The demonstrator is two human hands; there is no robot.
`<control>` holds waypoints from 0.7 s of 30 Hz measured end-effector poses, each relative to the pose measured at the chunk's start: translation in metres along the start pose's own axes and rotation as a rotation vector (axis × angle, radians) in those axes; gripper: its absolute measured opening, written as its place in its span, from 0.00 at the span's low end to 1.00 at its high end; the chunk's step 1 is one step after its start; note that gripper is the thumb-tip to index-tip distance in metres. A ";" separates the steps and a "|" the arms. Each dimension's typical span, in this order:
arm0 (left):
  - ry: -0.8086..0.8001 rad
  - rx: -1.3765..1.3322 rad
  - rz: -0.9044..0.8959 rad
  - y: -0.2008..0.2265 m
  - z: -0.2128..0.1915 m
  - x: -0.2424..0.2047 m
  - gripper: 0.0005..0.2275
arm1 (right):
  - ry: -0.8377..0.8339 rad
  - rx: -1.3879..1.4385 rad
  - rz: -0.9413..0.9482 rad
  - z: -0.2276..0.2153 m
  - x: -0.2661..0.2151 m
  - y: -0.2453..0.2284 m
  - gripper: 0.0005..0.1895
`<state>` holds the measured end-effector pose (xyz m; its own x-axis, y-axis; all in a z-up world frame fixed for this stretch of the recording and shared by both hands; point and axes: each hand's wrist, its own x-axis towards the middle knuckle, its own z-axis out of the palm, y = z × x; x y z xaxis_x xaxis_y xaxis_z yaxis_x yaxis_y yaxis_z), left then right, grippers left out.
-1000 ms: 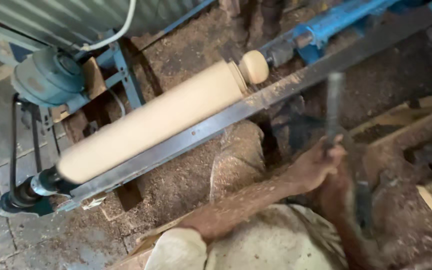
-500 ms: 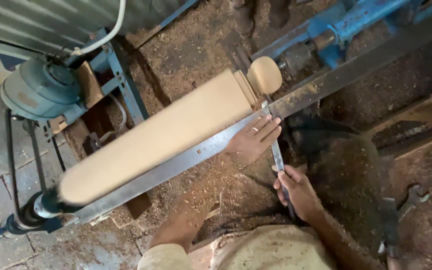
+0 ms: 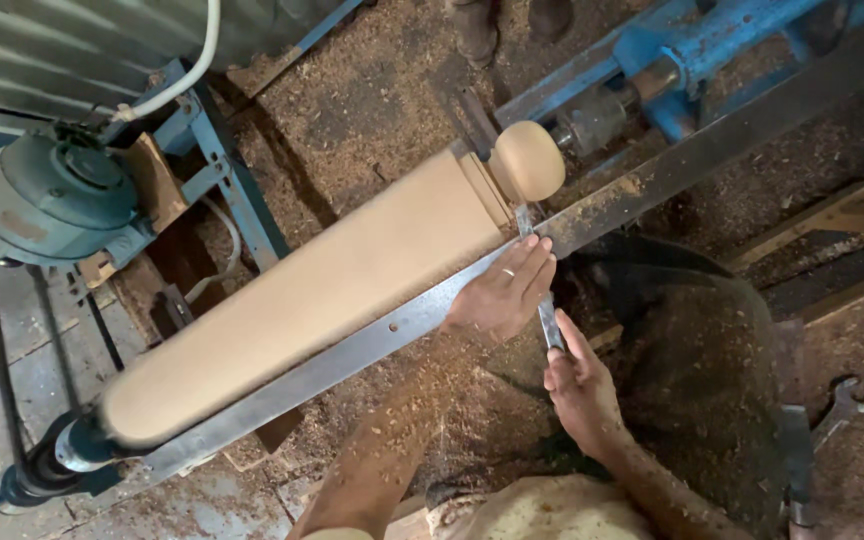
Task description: The person shapes a cylindrical wooden blank mounted on a lathe using a chisel, then smooths the formed end with a sanding block. The workpiece is held between the lathe centers and rotated while the person applies the tools to carve and finish the surface.
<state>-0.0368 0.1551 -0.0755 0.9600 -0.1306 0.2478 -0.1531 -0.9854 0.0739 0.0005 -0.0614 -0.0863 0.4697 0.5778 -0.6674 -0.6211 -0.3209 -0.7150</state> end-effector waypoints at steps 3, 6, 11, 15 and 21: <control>-0.006 -0.011 -0.006 0.000 0.002 0.001 0.23 | 0.015 -0.039 0.009 0.000 0.001 0.003 0.34; -0.006 0.015 0.003 0.000 0.004 0.000 0.23 | -0.002 -0.079 -0.031 -0.003 0.001 0.004 0.33; -0.017 0.007 -0.046 0.001 0.001 0.003 0.23 | 0.043 -0.150 -0.018 0.001 0.004 0.002 0.33; -0.051 0.022 -0.073 0.004 -0.005 0.006 0.23 | 0.060 -0.179 -0.050 0.004 0.004 0.002 0.32; -0.101 0.059 -0.067 0.007 0.009 -0.003 0.25 | 0.027 -0.129 -0.020 0.005 0.004 0.001 0.33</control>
<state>-0.0390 0.1479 -0.0847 0.9868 -0.0715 0.1450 -0.0766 -0.9966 0.0294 -0.0012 -0.0560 -0.0892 0.4993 0.5653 -0.6566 -0.5263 -0.4041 -0.7481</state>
